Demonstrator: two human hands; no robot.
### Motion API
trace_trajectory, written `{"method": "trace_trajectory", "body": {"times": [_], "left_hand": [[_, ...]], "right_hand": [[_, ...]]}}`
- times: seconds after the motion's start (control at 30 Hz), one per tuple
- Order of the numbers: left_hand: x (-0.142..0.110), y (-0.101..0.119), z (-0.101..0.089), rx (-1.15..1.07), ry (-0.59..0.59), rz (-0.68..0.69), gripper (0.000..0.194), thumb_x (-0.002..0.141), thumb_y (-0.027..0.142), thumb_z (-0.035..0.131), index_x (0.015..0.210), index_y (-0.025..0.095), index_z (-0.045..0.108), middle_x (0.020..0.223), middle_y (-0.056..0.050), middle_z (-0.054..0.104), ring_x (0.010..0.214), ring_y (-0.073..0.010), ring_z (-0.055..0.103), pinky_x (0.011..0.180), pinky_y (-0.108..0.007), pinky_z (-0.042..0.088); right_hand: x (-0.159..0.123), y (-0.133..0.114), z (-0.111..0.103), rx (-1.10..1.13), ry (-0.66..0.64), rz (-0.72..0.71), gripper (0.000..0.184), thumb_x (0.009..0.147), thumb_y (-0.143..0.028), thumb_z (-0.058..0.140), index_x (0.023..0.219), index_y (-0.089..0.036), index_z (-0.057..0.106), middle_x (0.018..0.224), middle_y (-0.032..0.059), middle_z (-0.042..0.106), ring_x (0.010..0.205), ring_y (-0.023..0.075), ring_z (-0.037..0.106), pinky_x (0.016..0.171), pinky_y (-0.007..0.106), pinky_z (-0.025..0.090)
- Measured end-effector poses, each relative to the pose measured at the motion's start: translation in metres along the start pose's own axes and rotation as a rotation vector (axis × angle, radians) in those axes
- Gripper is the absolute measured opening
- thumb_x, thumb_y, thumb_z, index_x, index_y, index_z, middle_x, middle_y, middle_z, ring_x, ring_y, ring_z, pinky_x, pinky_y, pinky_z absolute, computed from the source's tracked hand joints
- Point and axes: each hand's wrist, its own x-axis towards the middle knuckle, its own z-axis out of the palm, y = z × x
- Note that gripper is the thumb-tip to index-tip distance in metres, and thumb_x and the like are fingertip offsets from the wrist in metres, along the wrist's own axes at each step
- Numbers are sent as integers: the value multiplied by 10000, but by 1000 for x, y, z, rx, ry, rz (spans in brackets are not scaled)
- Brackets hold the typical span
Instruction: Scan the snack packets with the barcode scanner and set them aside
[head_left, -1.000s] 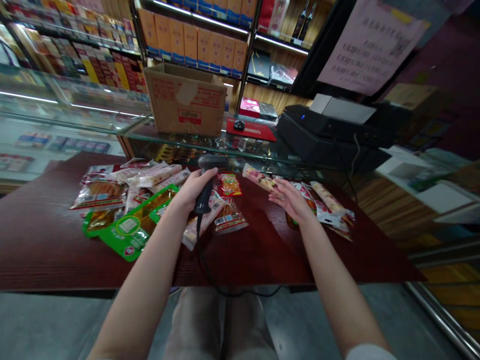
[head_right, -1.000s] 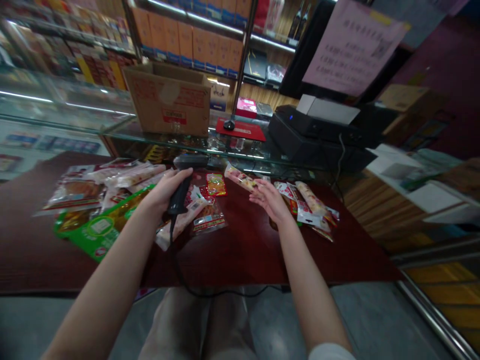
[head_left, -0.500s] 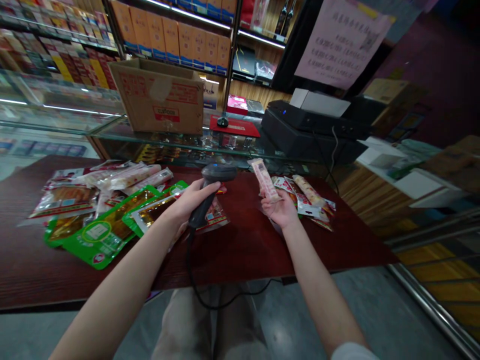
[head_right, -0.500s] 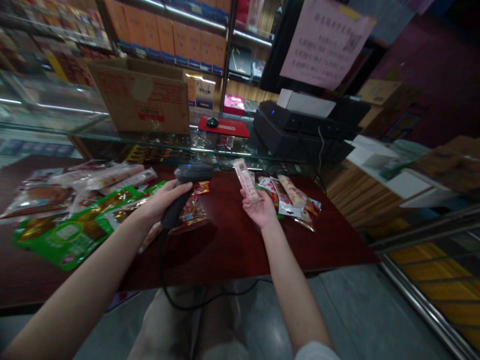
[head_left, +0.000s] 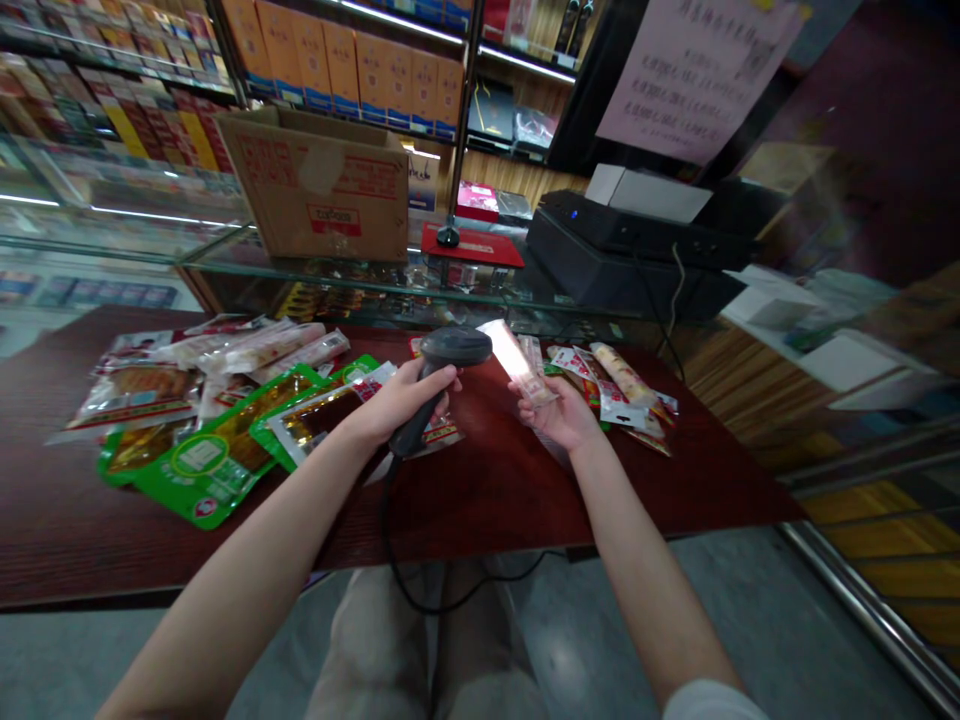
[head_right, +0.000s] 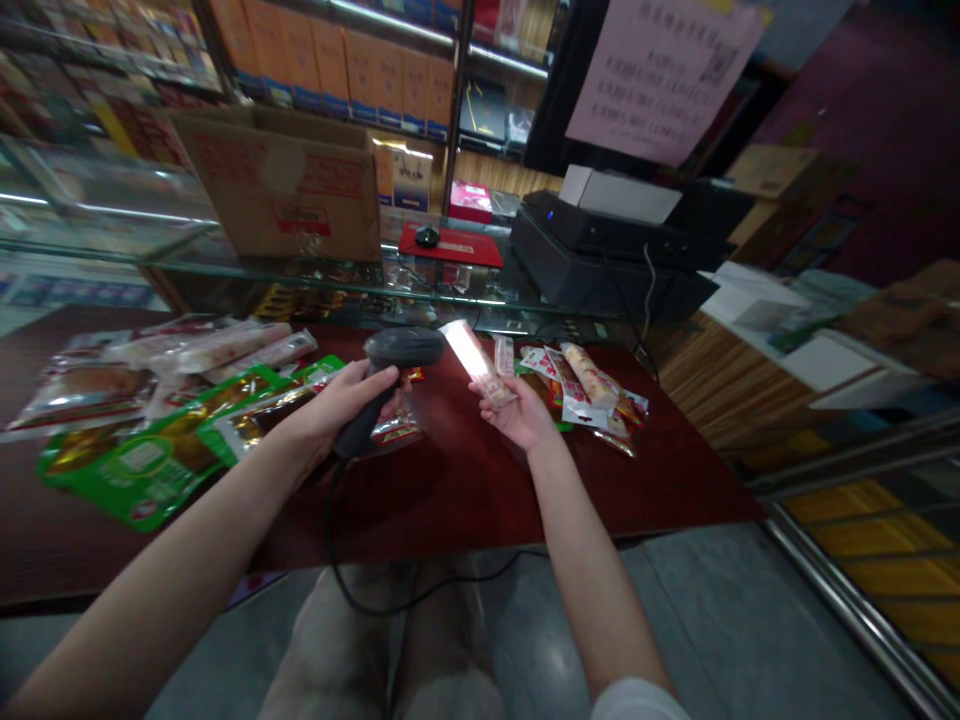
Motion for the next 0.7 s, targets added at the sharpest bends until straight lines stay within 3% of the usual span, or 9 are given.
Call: {"method": "trace_trajectory", "body": {"times": [0.2, 0.3, 0.37, 0.5, 0.6, 0.7], "left_hand": [[-1, 1, 3, 1, 11, 2, 494, 746, 630, 715, 835, 158, 598, 527, 15, 556, 456, -94, 500, 448, -201, 393], [-2, 4, -1, 0, 45, -38, 497, 745, 636, 714, 857, 165, 603, 548, 2, 579, 464, -105, 525, 443, -202, 409], [-1, 6, -8, 12, 101, -72, 481, 745, 621, 726, 863, 175, 591, 555, 0, 588, 458, -115, 538, 430, -206, 417], [3, 7, -24, 14, 265, -147, 437, 755, 568, 750, 846, 180, 570, 560, 12, 584, 427, -113, 526, 401, -205, 407], [6, 8, -35, 11, 378, -162, 378, 769, 502, 761, 814, 169, 587, 570, 16, 586, 426, -102, 517, 399, -198, 400], [8, 12, -41, -5, 453, -156, 319, 792, 435, 750, 772, 171, 574, 553, 28, 563, 415, -88, 493, 407, -190, 405]], "right_hand": [[-3, 2, 5, -37, -40, 20, 332, 874, -354, 458, 1081, -179, 650, 1000, 100, 751, 599, 153, 560, 570, 290, 478], [-4, 3, 5, -168, 2, -144, 356, 826, -406, 545, 1112, -205, 612, 1002, 92, 742, 626, 157, 575, 598, 297, 487], [-8, -2, -1, -343, 154, -338, 392, 798, -438, 586, 1127, -224, 589, 1018, 84, 727, 674, 174, 601, 629, 312, 499], [-25, -28, -25, -942, 699, -707, 424, 860, -455, 515, 1196, -207, 591, 1181, 135, 677, 958, 269, 645, 811, 399, 512], [-38, -48, -47, -1351, 975, -621, 447, 894, -405, 485, 1252, -169, 613, 1135, 183, 694, 995, 328, 627, 851, 447, 476], [-41, -54, -62, -1588, 1027, -480, 415, 880, -365, 510, 1200, -159, 675, 1031, 193, 710, 967, 345, 601, 848, 476, 452]]}}
